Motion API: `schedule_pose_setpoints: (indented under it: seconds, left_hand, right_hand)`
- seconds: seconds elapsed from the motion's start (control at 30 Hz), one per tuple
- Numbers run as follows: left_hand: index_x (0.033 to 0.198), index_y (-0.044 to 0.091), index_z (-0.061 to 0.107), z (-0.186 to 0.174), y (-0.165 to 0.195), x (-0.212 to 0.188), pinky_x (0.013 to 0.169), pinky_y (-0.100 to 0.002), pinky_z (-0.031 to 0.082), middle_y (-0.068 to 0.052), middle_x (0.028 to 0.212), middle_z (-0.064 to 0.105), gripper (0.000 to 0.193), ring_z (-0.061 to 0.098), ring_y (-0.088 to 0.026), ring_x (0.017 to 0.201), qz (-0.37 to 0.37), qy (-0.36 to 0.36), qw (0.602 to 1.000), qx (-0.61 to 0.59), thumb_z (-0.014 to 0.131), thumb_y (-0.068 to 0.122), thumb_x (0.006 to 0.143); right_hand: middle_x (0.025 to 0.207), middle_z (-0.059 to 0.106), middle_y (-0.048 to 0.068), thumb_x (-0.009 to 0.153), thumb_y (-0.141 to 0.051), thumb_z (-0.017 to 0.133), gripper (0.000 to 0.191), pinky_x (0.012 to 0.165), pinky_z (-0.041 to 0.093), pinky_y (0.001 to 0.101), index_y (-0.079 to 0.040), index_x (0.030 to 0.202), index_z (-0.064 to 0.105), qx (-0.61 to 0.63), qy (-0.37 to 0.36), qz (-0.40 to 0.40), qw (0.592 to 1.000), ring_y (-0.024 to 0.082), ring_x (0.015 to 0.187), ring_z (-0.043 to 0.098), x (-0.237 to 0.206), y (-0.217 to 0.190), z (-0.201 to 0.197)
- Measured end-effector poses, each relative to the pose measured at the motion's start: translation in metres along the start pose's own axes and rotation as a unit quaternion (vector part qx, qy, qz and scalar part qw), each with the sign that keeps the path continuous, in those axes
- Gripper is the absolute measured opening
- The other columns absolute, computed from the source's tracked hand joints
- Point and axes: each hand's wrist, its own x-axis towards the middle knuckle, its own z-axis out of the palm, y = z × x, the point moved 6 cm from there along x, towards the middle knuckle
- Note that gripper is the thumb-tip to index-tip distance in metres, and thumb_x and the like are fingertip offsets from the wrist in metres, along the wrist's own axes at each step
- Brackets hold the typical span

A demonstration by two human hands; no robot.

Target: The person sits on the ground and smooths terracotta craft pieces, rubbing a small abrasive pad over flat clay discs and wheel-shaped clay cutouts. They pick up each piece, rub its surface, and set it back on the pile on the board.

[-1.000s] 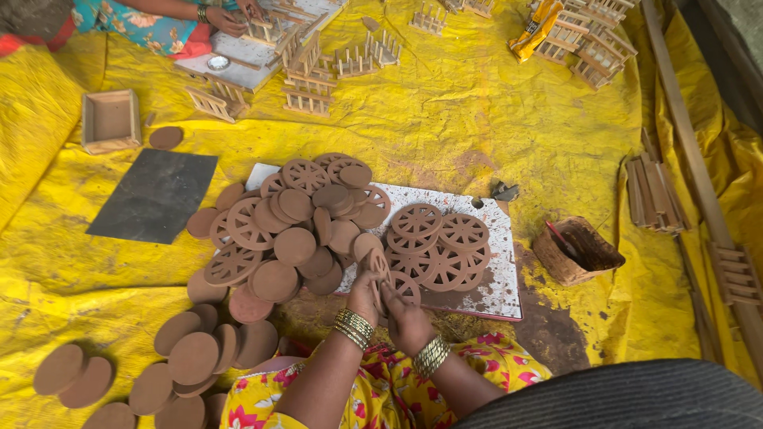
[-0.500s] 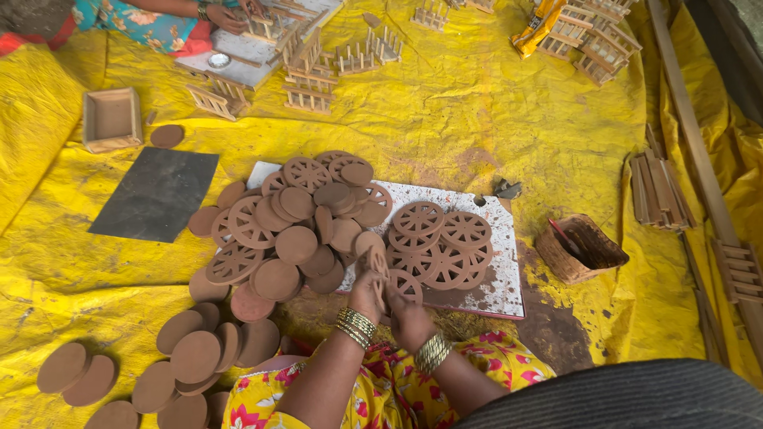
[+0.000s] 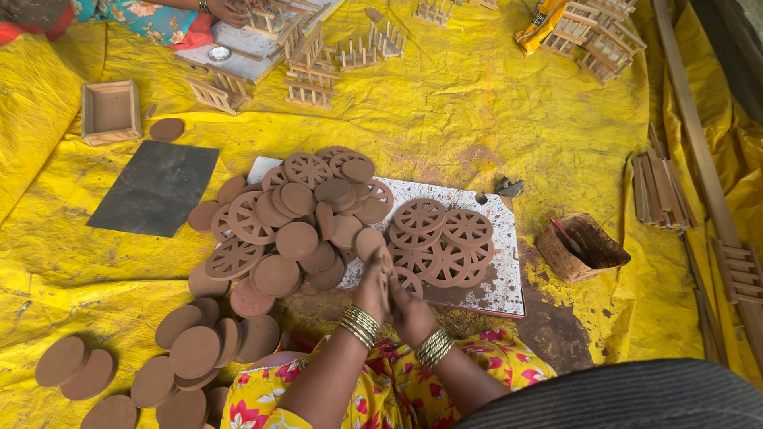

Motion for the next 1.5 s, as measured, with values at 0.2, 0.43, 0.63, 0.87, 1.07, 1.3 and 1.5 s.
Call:
schedule_pose_setpoints:
  seconds: [0.2,0.43,0.63,0.87,1.07,1.3,1.5]
  left_hand:
    - [0.136,0.006,0.054,-0.028,-0.021,0.01,0.094,-0.043,0.054,-0.013,0.119,0.063,0.057,0.066,-0.025,0.101,-0.079,0.077,0.991,-0.069,0.056,0.047,0.098]
    - [0.127,0.009,0.06,-0.003,-0.042,0.003,0.097,-0.04,0.055,-0.01,0.123,0.065,0.039,0.067,-0.023,0.109,-0.074,-0.028,0.988,-0.133,0.055,0.035,0.098]
    - [0.13,0.021,0.061,-0.012,-0.003,-0.004,0.095,-0.04,0.055,-0.006,0.119,0.068,0.04,0.065,-0.022,0.109,-0.063,0.098,0.992,-0.042,0.052,0.041,0.097]
    - [0.132,0.011,0.061,-0.014,-0.018,0.0,0.092,-0.04,0.056,-0.01,0.12,0.067,0.048,0.065,-0.024,0.107,-0.067,0.058,0.992,-0.085,0.06,0.043,0.096]
    - [0.133,0.011,0.06,-0.01,-0.029,0.006,0.095,-0.04,0.057,-0.009,0.121,0.067,0.052,0.066,-0.023,0.108,-0.065,0.024,0.992,-0.101,0.064,0.044,0.092]
    - [0.14,0.007,0.055,-0.048,-0.017,0.023,0.079,-0.039,0.046,-0.013,0.109,0.061,0.064,0.055,-0.026,0.09,-0.088,0.091,0.987,-0.101,0.068,0.056,0.101]
    - [0.137,0.007,0.057,0.001,-0.042,0.004,0.098,-0.038,0.055,-0.009,0.121,0.069,0.059,0.067,-0.022,0.11,-0.045,-0.002,0.997,-0.063,0.062,0.047,0.095]
  right_hand:
    - [0.138,0.06,0.03,0.088,0.005,0.055,0.059,0.1,0.057,0.0435,0.0,0.146,0.052,-0.003,0.033,-0.101,0.994,0.042,0.121,0.065,-0.011,-0.034,-0.007]
    - [0.14,0.056,0.031,0.084,0.001,0.062,0.056,0.099,0.054,0.0449,0.004,0.14,0.053,-0.049,0.05,-0.022,0.997,0.042,0.122,0.061,0.013,0.007,-0.019]
    - [0.131,0.068,0.017,0.093,-0.011,0.058,0.061,0.094,0.06,0.039,-0.008,0.152,0.044,-0.088,-0.092,0.123,0.984,0.032,0.109,0.073,0.001,0.012,0.01]
    - [0.14,0.057,0.029,0.087,-0.001,0.057,0.062,0.076,0.064,0.0423,0.0,0.148,0.046,-0.131,0.027,-0.078,0.988,0.039,0.097,0.074,-0.008,0.002,0.01]
    - [0.124,0.069,0.018,0.094,-0.008,0.058,0.061,0.078,0.064,0.0414,-0.008,0.154,0.047,-0.093,-0.017,0.062,0.994,0.033,0.092,0.077,0.016,0.042,0.003]
    - [0.119,0.071,0.024,0.081,-0.001,0.057,0.054,0.068,0.063,0.0439,-0.006,0.134,0.056,-0.098,0.034,-0.134,0.985,0.038,0.084,0.075,-0.019,-0.013,0.019]
    - [0.106,0.074,0.023,0.091,-0.008,0.061,0.055,0.078,0.063,0.0424,-0.006,0.145,0.053,-0.052,0.009,0.055,0.997,0.035,0.087,0.077,0.016,0.041,-0.001]
